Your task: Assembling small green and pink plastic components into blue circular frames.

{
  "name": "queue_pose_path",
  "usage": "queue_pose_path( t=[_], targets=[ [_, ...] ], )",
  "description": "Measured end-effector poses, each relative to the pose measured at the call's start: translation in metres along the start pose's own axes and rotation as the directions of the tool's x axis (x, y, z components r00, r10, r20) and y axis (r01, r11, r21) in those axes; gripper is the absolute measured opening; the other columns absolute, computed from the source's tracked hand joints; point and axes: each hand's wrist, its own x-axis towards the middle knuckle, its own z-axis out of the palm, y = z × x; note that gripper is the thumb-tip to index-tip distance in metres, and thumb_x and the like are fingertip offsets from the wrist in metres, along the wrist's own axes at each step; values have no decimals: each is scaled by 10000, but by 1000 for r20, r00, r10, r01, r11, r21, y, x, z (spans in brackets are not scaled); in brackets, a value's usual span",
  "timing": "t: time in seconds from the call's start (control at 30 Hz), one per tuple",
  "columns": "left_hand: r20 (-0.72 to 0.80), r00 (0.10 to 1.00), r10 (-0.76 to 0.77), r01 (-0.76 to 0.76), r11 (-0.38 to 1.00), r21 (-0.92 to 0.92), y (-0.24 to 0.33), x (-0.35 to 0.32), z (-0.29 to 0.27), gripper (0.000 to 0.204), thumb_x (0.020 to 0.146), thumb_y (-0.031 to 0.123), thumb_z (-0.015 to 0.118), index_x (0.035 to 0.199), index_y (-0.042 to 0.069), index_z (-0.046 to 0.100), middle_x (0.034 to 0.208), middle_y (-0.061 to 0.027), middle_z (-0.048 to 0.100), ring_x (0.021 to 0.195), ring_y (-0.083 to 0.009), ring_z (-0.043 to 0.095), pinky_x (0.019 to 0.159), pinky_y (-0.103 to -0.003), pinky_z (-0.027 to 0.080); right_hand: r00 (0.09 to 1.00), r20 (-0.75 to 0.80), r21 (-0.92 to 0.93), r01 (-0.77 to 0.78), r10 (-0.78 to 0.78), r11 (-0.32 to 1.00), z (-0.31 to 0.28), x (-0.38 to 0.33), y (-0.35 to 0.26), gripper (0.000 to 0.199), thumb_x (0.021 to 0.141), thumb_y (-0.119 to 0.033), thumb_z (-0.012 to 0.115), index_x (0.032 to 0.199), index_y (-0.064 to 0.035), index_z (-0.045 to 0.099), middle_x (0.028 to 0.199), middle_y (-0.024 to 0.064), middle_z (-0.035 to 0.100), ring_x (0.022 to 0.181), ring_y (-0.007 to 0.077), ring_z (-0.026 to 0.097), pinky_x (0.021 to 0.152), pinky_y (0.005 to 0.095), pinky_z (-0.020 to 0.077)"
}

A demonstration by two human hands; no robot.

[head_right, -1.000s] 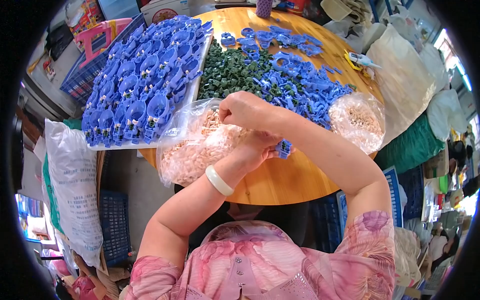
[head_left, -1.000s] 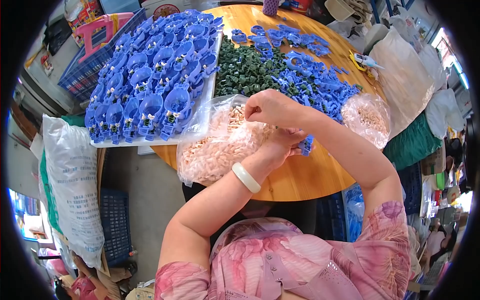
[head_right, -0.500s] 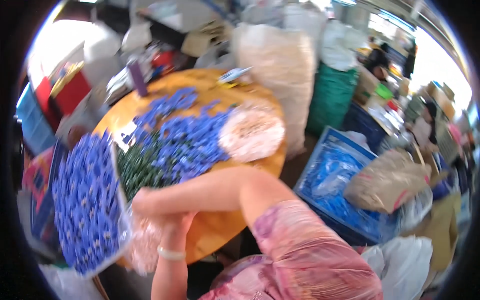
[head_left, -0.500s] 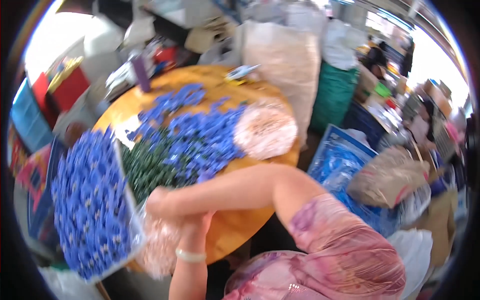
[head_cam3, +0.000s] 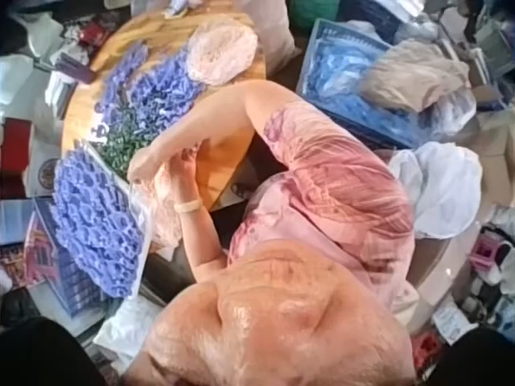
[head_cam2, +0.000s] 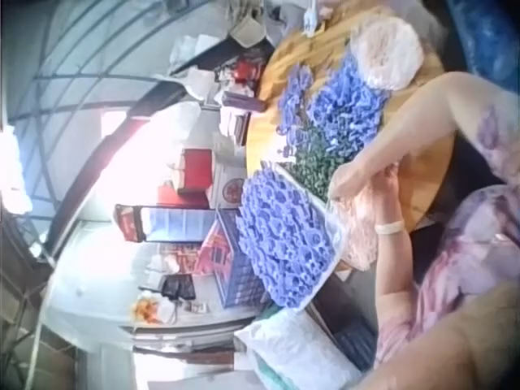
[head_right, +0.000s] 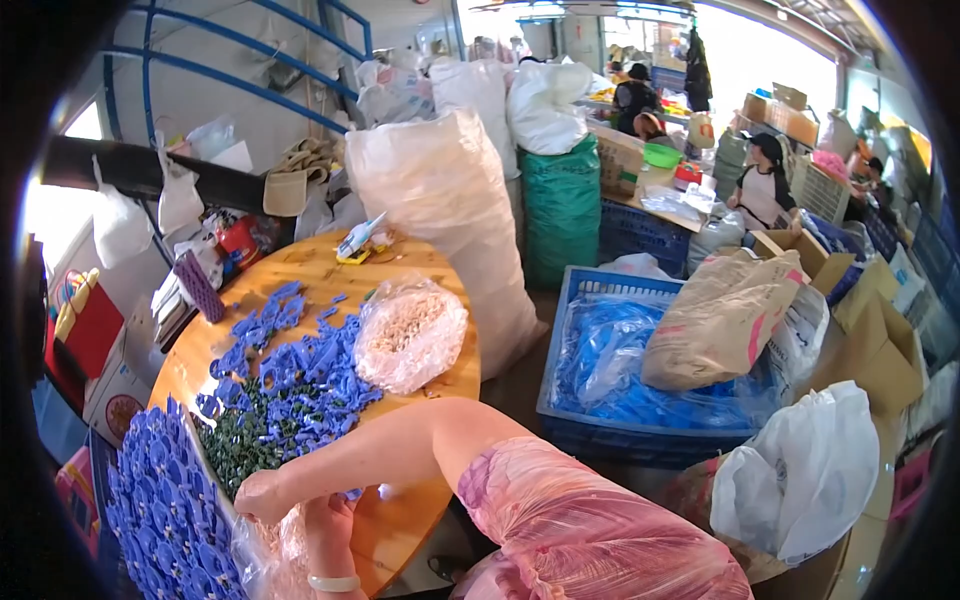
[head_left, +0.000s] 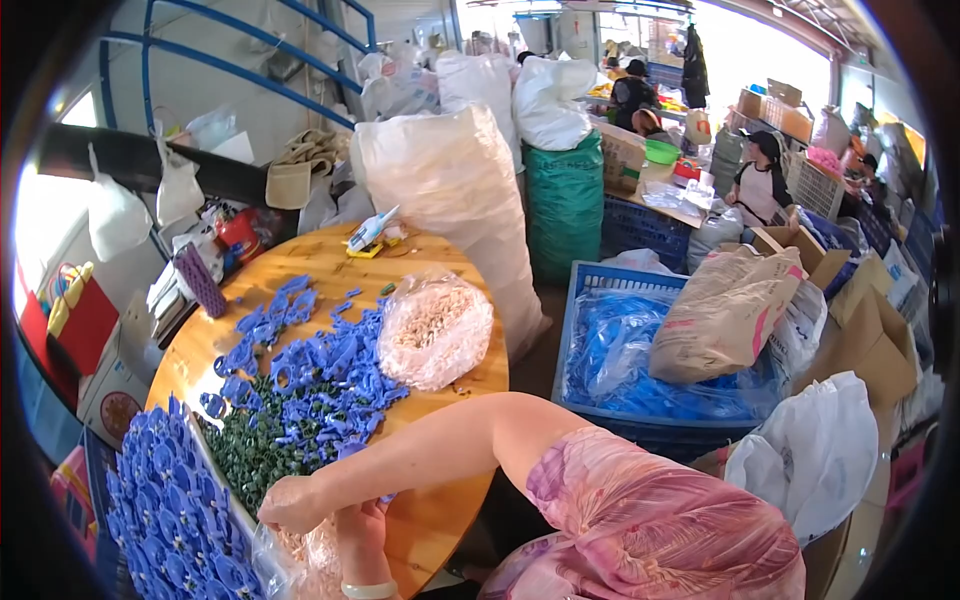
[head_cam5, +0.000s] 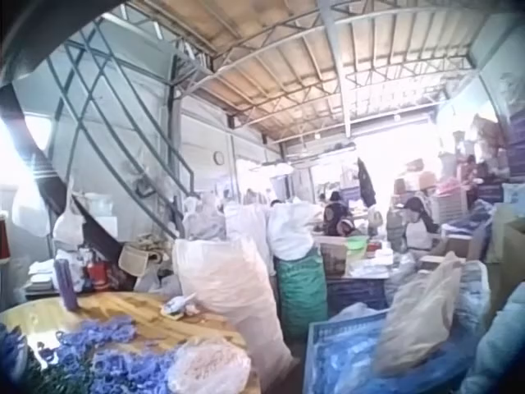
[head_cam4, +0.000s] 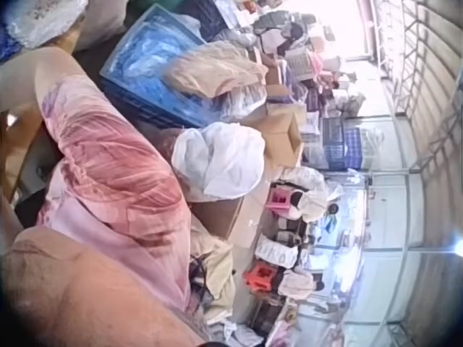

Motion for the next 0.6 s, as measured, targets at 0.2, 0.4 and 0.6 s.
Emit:
queue_pose_path(
  t=[0.2,0.4,0.6],
  targets=[
    [54,999,4,-4,1000,-6,10,2,-4,287,886,110,550,1163,50,509,1152,-87,564,1060,-236,564,810,-386,510,983,-159,276,-49,96,960,-69,-36,-33,146,633,-74,640,772,-32,632,695,80,631,639,214,620,570,325,479],
    [90,995,34,-33,999,-20,20,-5,23,359,889,78,534,1240,70,458,1134,-67,572,989,-182,579,774,-321,492,867,-246,576,-228,433,785,-113,-96,-50,175,686,-63,632,844,14,626,687,72,634,605,153,628,473,270,485],
    [-37,988,149,-149,989,3,14,-11,18,452,863,36,539,1289,32,390,1181,-120,542,1046,-228,562,870,-340,476,840,-265,516,-291,473,806,-112,-131,-39,112,755,-57,675,840,-11,619,743,46,647,707,85,611,599,242,485]
  ],
)
